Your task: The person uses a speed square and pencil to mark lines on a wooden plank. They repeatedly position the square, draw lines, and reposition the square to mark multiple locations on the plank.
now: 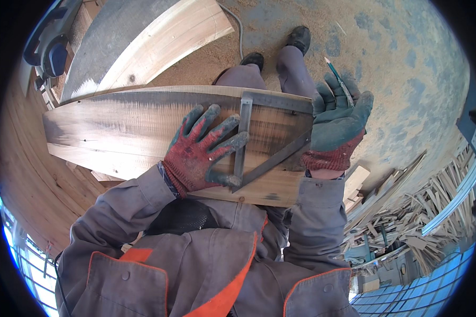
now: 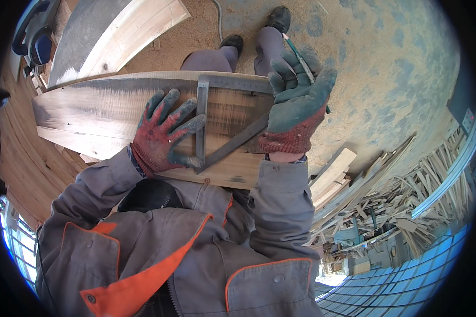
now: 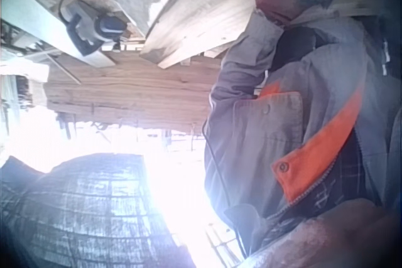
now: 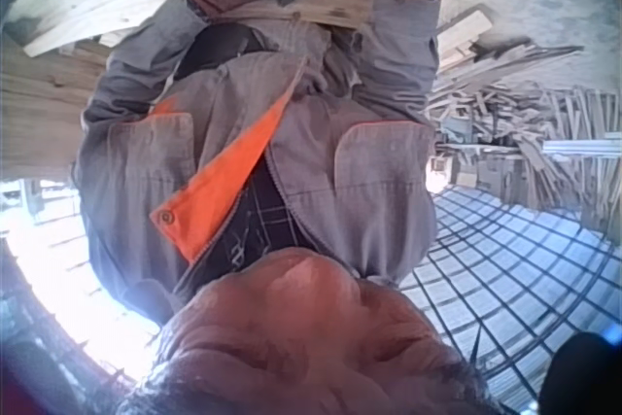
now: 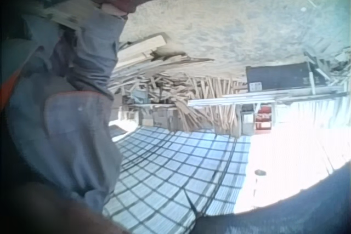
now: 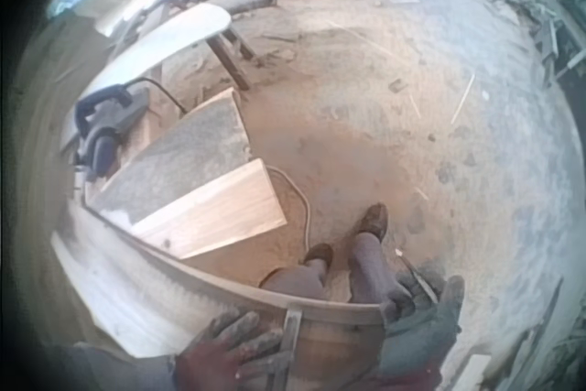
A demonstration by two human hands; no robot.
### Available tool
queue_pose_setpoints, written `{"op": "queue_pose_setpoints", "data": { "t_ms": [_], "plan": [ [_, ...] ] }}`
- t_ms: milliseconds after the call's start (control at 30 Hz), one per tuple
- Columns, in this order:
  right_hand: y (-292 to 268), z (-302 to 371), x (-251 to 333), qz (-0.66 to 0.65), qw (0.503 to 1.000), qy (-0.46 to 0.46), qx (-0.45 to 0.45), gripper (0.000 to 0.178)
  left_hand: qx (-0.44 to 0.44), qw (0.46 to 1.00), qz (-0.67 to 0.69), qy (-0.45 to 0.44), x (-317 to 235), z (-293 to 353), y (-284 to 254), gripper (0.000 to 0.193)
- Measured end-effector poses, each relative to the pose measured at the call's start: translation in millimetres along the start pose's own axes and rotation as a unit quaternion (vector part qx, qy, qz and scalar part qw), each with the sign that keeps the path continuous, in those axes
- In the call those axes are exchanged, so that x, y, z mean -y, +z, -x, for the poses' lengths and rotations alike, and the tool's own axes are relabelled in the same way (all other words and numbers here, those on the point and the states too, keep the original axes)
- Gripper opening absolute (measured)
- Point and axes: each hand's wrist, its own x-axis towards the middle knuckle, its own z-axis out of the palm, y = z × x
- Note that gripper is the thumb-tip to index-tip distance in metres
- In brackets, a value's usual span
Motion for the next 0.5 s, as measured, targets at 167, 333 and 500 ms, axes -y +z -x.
{"op": "queue_pose_setpoints", "data": {
  "t_ms": [167,333,500],
  "plan": [
    [-20.0,-12.2,3.3,-0.148,0.987,0.052,0.018,0.062,-0.005,1.0,-0.013,0.0,0.1,0.7,1.9,0.09],
    [-23.0,-10.4,1.6,-0.154,0.987,0.032,0.012,0.061,-0.007,1.0,-0.016,0.002,-0.4,1.0,0.0,0.09],
    [-14.7,-7.3,-0.8,-0.095,0.995,-0.005,-0.043,0.063,-0.001,1.0,-0.017,-0.001,-2.5,-4.0,-1.8,0.086]
  ]
}}
